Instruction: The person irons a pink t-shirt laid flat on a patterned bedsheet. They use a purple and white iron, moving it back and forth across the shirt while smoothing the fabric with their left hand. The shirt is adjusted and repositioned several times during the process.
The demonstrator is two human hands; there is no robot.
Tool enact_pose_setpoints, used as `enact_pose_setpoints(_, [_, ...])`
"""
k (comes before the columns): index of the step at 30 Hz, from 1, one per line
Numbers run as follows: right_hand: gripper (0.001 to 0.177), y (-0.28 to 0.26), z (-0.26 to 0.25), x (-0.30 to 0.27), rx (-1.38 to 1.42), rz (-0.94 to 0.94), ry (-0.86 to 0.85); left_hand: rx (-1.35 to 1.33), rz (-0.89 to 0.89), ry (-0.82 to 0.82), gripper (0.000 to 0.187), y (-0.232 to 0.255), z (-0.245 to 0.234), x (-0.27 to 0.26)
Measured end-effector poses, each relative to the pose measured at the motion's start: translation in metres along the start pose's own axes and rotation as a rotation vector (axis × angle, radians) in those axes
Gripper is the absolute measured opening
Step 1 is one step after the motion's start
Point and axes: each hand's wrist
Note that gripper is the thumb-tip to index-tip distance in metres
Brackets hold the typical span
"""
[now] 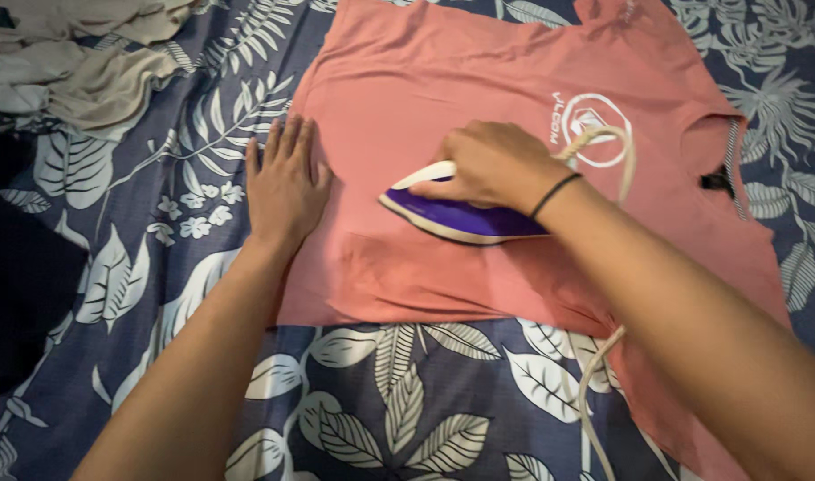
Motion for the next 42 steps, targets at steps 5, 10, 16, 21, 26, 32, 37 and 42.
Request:
enact_pose_setpoints(5, [0.048,0.046,-0.002,-0.042,-0.006,0.138,-0.105,-0.093,0.067,0.006,0.050,0.043,0.023,0.003])
enact_pose_setpoints(10, [0.049,0.074,-0.004,-0.086,-0.206,0.007,-0.266,-0.352,0.515,0.070,0.045,0.118,0.033,-0.006])
enact_pose_setpoints(16, [0.045,0.050,0.002,-0.139,0.126,0.140,-0.182,-0.360,0.896,-0.458,0.044,0.160,-0.018,-0.046])
enact_pose_setpoints(21, [0.054,0.032,0.006,-0.153,-0.137,0.243,-0.034,-0.256,1.067,-0.330,0.066,0.165,-0.039,-0.060])
enact_pose_setpoints(26, [0.058,0.046,0.012,-0.137,-0.246,0.327,0.052,-0.193,1.054,-0.592,0.034,0.166,-0.028,-0.069])
enact_pose_setpoints(32, [0.061,0.089,0.022,-0.091,-0.206,0.374,0.192,-0.294,1.133,-0.460,0.026,0.160,-0.027,-0.074])
enact_pose_setpoints(37, [0.072,0.098,0.013,-0.078,-0.056,0.421,0.084,-0.481,1.018,-0.590,0.026,0.167,-0.038,-0.067])
enact_pose_setpoints(42, [0.065,0.063,-0.007,-0.096,0.193,0.533,-0.303,-0.551,0.651,-0.430,0.026,0.177,-0.032,-0.046])
Point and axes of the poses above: each hand's wrist, its own x-axis towards the middle knuckle, its own z-axis out of the palm, y = z × x, and after that the axes turned 6 degrees about -y, right-handed
